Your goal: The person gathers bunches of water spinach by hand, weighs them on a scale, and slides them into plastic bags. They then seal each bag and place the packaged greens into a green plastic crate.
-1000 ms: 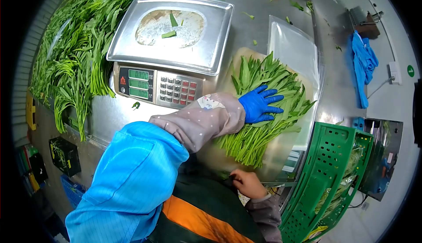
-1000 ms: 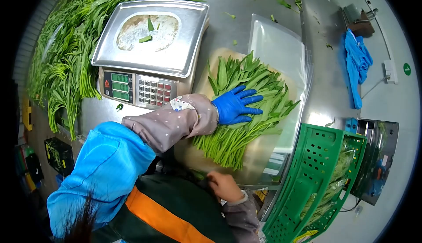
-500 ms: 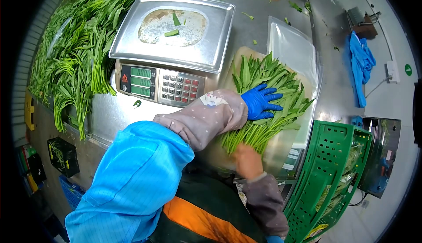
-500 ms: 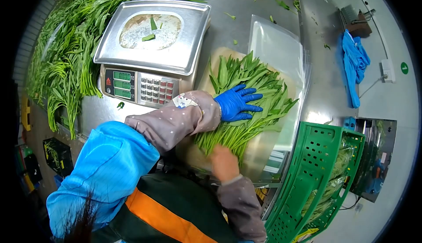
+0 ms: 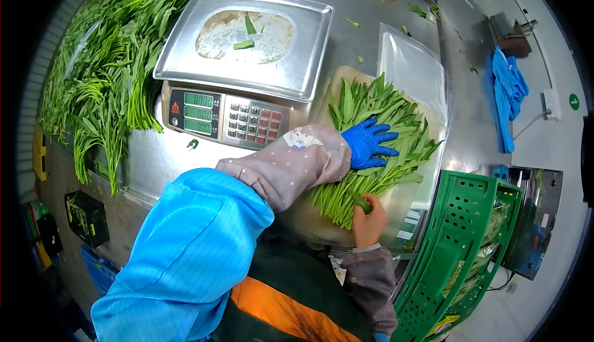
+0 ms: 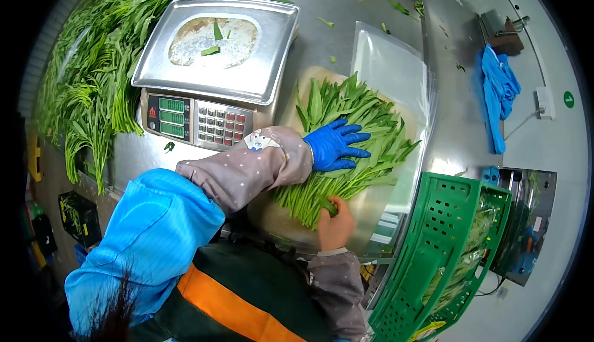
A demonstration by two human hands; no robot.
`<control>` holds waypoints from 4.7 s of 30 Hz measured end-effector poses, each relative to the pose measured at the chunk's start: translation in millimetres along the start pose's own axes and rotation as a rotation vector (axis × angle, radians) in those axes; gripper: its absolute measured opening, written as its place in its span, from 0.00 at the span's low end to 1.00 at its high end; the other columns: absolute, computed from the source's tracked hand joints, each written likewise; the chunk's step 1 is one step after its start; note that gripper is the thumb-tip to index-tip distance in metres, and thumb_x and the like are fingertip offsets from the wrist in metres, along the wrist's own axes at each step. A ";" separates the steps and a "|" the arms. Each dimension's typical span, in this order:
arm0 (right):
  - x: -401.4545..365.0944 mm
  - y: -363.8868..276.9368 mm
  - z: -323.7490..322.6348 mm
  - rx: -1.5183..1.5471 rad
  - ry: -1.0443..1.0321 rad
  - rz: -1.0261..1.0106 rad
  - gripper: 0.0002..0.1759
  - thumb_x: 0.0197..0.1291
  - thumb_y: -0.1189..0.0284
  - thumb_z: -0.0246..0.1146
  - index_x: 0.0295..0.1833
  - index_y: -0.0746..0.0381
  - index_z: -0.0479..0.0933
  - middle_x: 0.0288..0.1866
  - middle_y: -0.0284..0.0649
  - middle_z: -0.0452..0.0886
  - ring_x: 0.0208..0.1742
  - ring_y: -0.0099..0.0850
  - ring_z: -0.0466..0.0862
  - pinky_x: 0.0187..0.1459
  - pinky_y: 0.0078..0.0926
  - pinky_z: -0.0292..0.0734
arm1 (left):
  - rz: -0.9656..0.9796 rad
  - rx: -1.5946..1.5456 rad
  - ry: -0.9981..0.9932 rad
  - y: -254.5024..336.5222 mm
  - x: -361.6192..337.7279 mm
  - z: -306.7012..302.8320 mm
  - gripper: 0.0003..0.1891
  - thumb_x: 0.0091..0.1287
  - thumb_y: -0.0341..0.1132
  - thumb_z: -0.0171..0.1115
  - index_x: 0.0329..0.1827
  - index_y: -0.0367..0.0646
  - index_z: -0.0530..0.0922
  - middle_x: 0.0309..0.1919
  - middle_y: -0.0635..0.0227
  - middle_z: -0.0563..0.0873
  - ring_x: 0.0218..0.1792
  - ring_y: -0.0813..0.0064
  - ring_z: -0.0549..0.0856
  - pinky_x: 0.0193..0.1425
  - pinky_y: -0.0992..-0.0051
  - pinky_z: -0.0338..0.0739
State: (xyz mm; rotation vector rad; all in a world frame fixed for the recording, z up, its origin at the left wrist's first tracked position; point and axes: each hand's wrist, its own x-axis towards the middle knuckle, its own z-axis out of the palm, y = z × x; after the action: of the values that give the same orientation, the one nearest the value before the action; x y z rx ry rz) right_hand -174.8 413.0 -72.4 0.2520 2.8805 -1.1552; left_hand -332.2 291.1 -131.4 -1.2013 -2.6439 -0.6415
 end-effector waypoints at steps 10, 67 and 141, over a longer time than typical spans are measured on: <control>3.7 -5.2 20.7 -0.030 0.062 0.037 0.12 0.48 0.74 0.66 0.39 0.67 0.79 0.31 0.48 0.82 0.31 0.38 0.82 0.36 0.31 0.75 | -0.044 -0.160 -0.261 3.3 6.7 -27.2 0.30 0.63 0.52 0.49 0.69 0.60 0.61 0.70 0.61 0.57 0.69 0.55 0.57 0.71 0.51 0.45; 141.5 -59.6 -163.6 -0.530 -0.611 -0.640 0.16 0.41 0.85 0.56 0.36 0.56 0.79 0.30 0.41 0.80 0.32 0.42 0.80 0.36 0.34 0.76 | -0.947 -0.690 0.598 54.4 -136.4 -61.9 0.24 0.58 0.27 0.59 0.60 0.41 0.70 0.53 0.57 0.78 0.54 0.64 0.78 0.57 0.72 0.72; -23.1 139.7 -206.5 0.830 -0.997 0.285 0.06 0.51 0.83 0.62 0.38 0.67 0.78 0.33 0.38 0.81 0.34 0.23 0.81 0.35 0.20 0.74 | -0.242 0.015 -0.452 107.7 -11.3 -21.1 0.31 0.62 0.59 0.48 0.69 0.64 0.60 0.72 0.69 0.56 0.72 0.62 0.54 0.70 0.54 0.45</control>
State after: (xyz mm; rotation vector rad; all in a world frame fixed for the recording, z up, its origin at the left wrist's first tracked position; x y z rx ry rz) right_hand -122.6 651.3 -16.4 0.0483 1.4013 -1.6858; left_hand -244.6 336.9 -82.4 -1.1439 -3.1977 -0.4203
